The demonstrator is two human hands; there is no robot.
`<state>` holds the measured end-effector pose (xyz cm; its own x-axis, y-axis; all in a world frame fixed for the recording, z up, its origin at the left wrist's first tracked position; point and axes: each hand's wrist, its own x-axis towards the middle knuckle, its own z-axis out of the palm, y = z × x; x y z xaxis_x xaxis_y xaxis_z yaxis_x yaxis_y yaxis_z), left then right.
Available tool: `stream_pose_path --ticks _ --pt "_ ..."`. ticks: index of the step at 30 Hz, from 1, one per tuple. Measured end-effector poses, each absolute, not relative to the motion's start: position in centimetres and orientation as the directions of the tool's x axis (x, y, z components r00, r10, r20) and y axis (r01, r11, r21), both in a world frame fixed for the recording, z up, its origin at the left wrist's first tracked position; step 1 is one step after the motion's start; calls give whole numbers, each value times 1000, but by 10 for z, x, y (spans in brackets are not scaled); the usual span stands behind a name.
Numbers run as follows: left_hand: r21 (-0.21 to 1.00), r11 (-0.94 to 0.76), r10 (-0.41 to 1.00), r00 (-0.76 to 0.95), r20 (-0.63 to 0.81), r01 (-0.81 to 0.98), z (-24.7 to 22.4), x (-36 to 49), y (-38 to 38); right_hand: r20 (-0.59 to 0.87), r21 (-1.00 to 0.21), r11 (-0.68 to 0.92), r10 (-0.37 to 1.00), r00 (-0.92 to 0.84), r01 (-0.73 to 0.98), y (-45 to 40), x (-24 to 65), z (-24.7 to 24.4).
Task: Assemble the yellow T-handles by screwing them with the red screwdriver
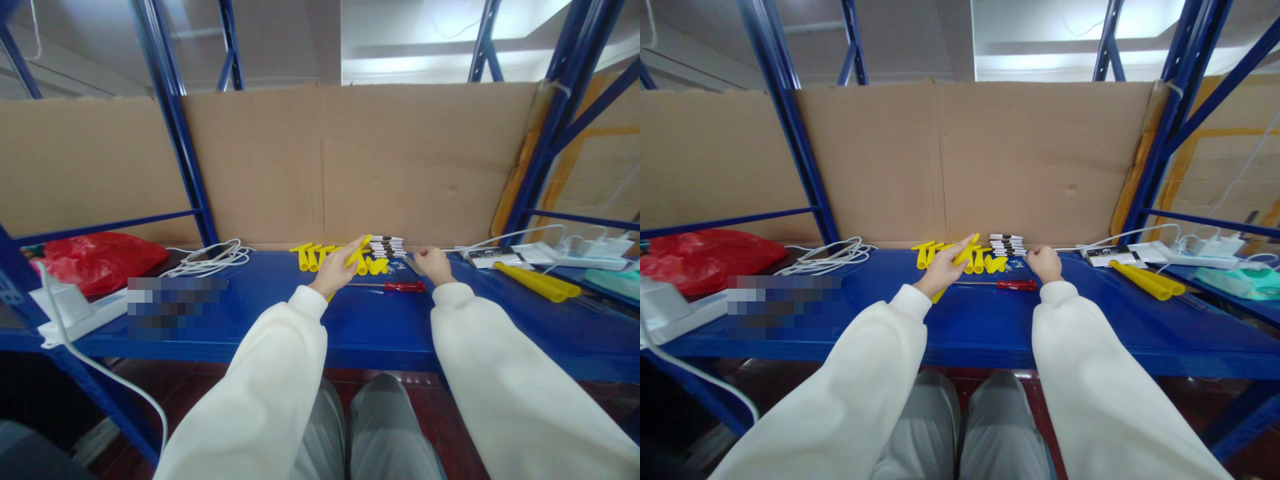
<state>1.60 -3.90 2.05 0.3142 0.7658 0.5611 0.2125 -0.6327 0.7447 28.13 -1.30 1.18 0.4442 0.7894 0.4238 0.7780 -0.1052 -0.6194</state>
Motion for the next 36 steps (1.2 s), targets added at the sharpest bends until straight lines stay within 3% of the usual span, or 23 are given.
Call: stream_pose_path --ticks 3,6,9,13,16,21,28,33,36 --pt "544 -699 715 477 511 465 17 11 -41 428 -757 179 862 271 628 -14 262 15" --pt "406 -677 734 526 429 614 12 9 -39 329 -865 286 944 35 412 -14 245 12" --pt "370 -670 740 544 395 644 7 12 -36 296 -865 329 944 -146 378 -13 237 7" --pt "331 -684 727 570 384 650 4 17 -38 315 -841 361 932 -177 404 -7 238 0" --pt "312 -712 700 597 392 629 5 19 -42 415 -787 443 895 -162 430 -1 242 -3" --pt "313 -774 632 646 428 551 6 22 -48 624 -593 648 745 -236 478 5 243 -3" --pt "360 -809 586 591 554 465 2 26 -44 623 -428 640 720 -304 638 4 241 -1" --pt "324 -775 621 559 550 543 1 25 -37 597 -315 604 726 -342 732 6 246 -1" --pt "305 -743 648 525 552 596 1 26 -36 603 -329 630 713 -357 703 8 248 -1"
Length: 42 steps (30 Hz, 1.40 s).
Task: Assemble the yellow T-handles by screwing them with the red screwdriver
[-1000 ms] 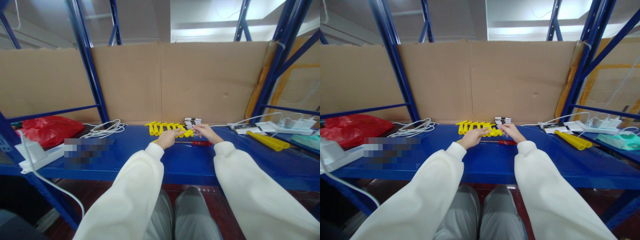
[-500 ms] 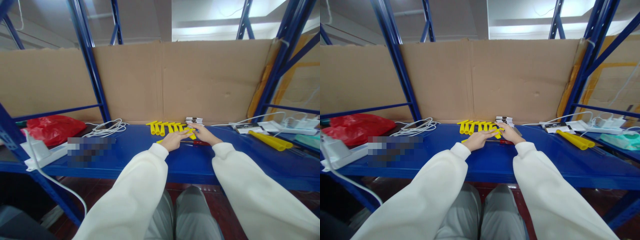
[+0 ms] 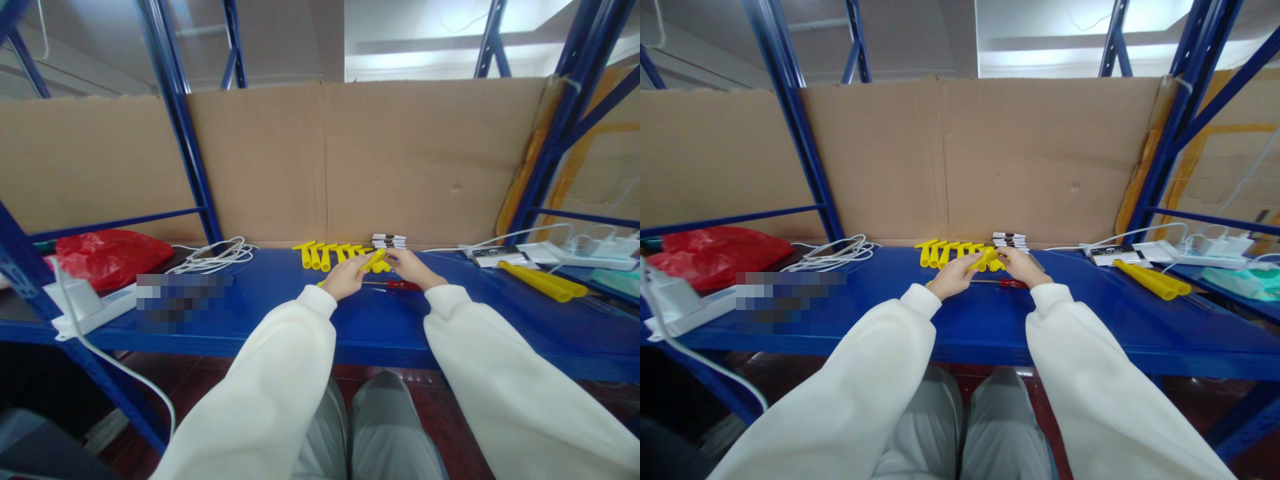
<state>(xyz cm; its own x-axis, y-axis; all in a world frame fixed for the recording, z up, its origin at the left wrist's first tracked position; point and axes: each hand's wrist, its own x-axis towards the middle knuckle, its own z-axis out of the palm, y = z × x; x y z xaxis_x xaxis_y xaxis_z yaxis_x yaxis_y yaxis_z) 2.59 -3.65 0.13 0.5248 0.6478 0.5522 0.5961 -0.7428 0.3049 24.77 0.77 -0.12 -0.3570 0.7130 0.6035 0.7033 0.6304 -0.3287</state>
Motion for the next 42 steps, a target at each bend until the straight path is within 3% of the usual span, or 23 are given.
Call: stream_pose_path --ticks 8,18,23,28,31,36,42 --pt "355 -622 754 411 513 698 1 24 -37 487 -604 560 823 -293 567 6 249 0" --pt "458 -588 792 358 495 667 0 22 -28 190 -946 257 933 -304 200 -14 252 0" --pt "484 -608 777 346 526 630 -1 22 -25 198 -969 228 946 -257 91 -13 248 3" --pt "460 -520 801 224 555 720 5 21 -31 226 -972 221 972 61 75 -12 244 9" --pt "466 -441 821 134 555 767 7 19 -34 229 -965 192 949 216 178 -12 244 9" --pt "478 -393 827 74 557 786 6 19 -35 279 -897 163 930 240 411 -5 239 3" --pt "487 -413 823 87 561 769 7 19 -35 274 -882 97 901 335 461 23 236 -6"
